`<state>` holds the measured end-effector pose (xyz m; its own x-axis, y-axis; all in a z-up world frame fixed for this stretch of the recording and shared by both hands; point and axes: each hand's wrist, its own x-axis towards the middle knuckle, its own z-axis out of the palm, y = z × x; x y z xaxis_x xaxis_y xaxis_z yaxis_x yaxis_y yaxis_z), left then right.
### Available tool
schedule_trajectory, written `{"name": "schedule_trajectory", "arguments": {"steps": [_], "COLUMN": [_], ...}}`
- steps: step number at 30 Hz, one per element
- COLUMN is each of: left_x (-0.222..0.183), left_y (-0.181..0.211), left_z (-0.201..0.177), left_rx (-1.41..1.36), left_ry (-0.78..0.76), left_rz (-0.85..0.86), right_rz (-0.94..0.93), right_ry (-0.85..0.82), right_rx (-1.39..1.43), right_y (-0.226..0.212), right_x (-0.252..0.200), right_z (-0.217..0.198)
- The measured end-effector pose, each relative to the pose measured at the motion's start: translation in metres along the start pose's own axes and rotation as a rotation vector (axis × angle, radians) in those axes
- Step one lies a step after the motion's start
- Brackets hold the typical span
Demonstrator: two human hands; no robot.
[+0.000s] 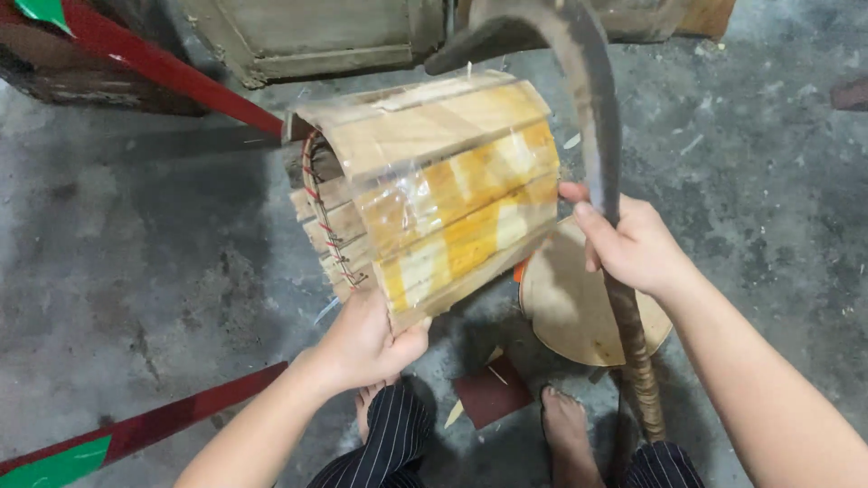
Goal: Finishing a wooden drum frame by trimming excess wood with a sickle and sanding the surfaces for smoothness.
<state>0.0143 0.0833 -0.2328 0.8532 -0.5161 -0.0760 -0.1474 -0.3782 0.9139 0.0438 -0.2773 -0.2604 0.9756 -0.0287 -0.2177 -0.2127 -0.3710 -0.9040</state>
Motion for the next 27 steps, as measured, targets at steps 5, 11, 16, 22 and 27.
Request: {"name": "schedule_trajectory", "arguments": {"steps": [5, 11, 16, 22, 27], "left_x": [-0.011, -0.031, -0.026, -0.013, -0.010], "left_y": [0.003, -0.002, 0.013, 0.030, 0.040], "left_z": [0.004, 0.000, -0.009, -0.014, -0.016], "left_rx": [0.062, 0.341, 0.400, 0.421, 0.419], "left_ry": [-0.057, -0.031, 0.055, 0.004, -0.032], "left_rz": [0.183, 0.332, 0.470, 0.464, 0.429], "right_rz": [0.096, 0.545, 0.603, 0.446, 0.058], "right_ry": [0.121, -0.067, -0.134, -0.217, 0.107], "right_rx": [-0.396, -0.767, -0.691, -0.761, 0.196], "right_y": [-0.010, 0.058, 0.059, 0.113, 0.018], "right_x": [-0.002, 0.010, -0.008, 0.005, 0.021], "right_z": [-0.016, 0.017, 0.052, 0.053, 0.015]}}
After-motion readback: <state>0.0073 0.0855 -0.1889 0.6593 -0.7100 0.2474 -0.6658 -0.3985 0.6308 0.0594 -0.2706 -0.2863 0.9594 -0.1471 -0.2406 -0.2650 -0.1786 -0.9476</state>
